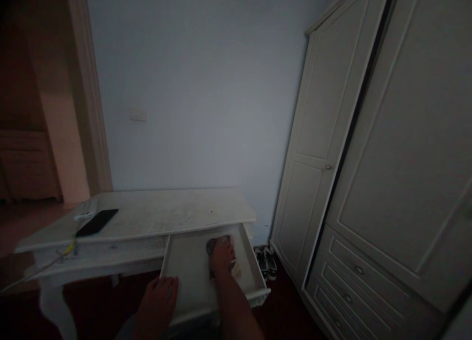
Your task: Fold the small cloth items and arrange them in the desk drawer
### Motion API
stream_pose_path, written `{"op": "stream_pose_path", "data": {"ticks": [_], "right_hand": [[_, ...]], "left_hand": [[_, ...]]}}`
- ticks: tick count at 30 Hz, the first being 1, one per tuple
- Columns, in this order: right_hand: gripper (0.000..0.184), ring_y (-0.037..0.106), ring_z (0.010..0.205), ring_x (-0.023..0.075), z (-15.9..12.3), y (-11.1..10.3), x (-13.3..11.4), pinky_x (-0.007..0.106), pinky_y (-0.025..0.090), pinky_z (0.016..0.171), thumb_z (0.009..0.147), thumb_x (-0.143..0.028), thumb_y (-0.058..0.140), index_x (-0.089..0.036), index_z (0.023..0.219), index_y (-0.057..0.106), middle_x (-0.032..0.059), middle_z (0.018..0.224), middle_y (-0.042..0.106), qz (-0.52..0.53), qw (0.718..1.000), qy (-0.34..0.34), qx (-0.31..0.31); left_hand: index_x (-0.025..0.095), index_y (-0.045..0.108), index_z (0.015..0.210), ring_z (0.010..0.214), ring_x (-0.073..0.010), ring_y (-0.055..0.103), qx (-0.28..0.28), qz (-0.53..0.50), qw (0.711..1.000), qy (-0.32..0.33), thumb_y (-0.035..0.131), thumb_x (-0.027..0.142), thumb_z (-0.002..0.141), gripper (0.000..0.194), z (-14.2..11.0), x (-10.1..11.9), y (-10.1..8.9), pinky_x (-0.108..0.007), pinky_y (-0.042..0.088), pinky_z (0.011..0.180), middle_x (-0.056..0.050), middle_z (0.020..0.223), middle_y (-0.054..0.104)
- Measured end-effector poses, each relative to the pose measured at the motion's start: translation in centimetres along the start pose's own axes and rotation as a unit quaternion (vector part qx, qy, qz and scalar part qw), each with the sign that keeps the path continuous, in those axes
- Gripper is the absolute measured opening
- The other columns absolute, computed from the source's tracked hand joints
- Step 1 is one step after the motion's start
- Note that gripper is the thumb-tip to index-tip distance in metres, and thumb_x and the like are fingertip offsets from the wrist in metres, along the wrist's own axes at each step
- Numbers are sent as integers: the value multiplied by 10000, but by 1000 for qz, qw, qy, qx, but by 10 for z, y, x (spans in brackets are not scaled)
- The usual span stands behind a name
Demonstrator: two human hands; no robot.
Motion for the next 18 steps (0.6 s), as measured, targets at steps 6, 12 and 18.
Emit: {"op": "stream_pose_path", "data": {"ticks": [6,12,18], "right_hand": [[621,569,1311,407,-42,43,-98,594,443,1051,885,-317,682,-273,1488,538,210,1453,597,-1,947,-321,-37],[575,506,1378,331,-48,5,-18,518,381,1134,943,-402,641,-425,1507,531,68,1601,506,-3,815,-566,-123],[687,545,1333,322,-5,-32,55,435,374,1119,850,-280,701,-354,1516,546,98,1513,577,2,925,-364,-110]], "left_hand": [[184,777,1151,1094,-259,683,5,-34,999,-17,615,-21,824,418,-4,-3,6,-489,466,1085,-94,1096,762],[187,785,1162,1099,-266,682,-46,-57,997,-20,606,-8,842,415,0,-1,-2,-482,448,1091,-99,1135,766],[180,764,1205,1156,-251,646,-98,-45,994,-36,531,-27,872,456,6,5,-14,-486,367,1119,-108,1193,754]]}}
Point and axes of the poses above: each hand's wrist, its own z-axis towards the middle knuckle, its own y-axis out of the palm, x = y × z, the point moved 3 cm from there along z, towards the middle knuckle
